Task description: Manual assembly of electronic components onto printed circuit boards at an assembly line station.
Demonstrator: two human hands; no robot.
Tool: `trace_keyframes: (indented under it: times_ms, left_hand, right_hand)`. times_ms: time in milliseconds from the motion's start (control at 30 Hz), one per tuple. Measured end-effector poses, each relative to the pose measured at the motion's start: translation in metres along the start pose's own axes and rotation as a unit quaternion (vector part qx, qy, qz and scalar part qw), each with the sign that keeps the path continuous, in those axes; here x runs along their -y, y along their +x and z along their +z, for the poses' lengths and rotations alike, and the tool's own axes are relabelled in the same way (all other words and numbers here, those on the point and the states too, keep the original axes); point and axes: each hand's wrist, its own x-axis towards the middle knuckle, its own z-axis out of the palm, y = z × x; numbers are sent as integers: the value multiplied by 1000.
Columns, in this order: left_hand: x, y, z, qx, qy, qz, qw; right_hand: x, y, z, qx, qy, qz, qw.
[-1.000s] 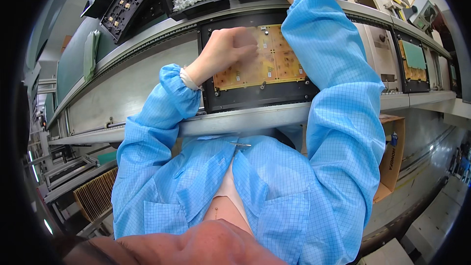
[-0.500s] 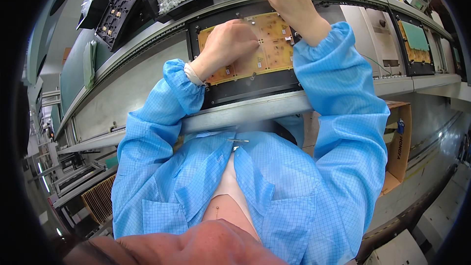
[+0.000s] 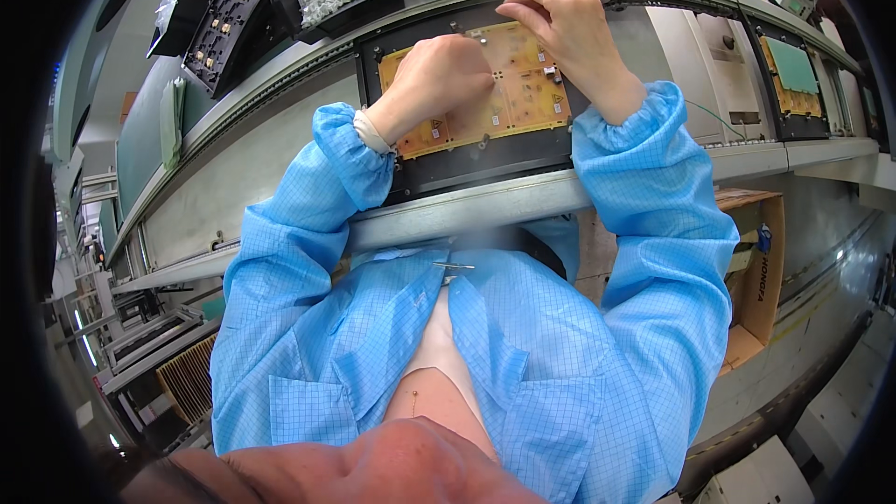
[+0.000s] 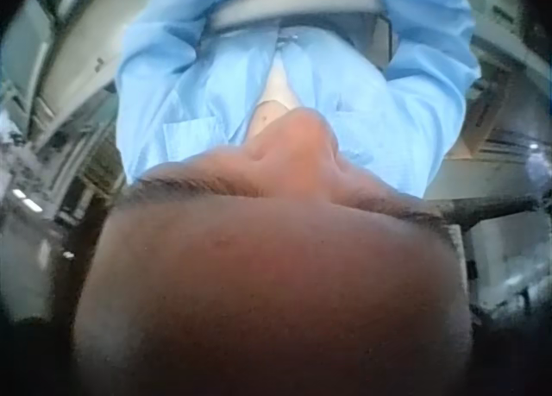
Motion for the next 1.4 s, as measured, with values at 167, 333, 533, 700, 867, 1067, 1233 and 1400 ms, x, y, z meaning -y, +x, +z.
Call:
trace_keyframes:
  times_ms: [167,333,533,700,867,1067,1233,1400]
  left_hand:
    - [6,-1,16,-84,44,62,994]
    - [6,6,9,12,-43,-11,999]
    - [7,-3,19,-93,13,86,992]
    - [12,13,9,14,-36,44,998]
    - [7,18,5,47,-29,46,997]
    - [3,10,9,-12,58,50,997]
    - [23,15,-26,-84,-44,79,992]
    - [94,47,-74,-320,102,67,940]
  right_hand:
    - [2,-8,-2,10,47,44,998]
    - [4,-14,-4,22,47,65,997]
    - [10,-20,-4,31,60,105,992]
    - [10,-24,-3,40,66,116,990]
    - [8,-25,1,28,77,111,990]
    - [10,-27,2,35,111,144,983]
    - [1,-40,-15,77,202,234,948]
    - [-4,-54,-28,121,335,286,890]
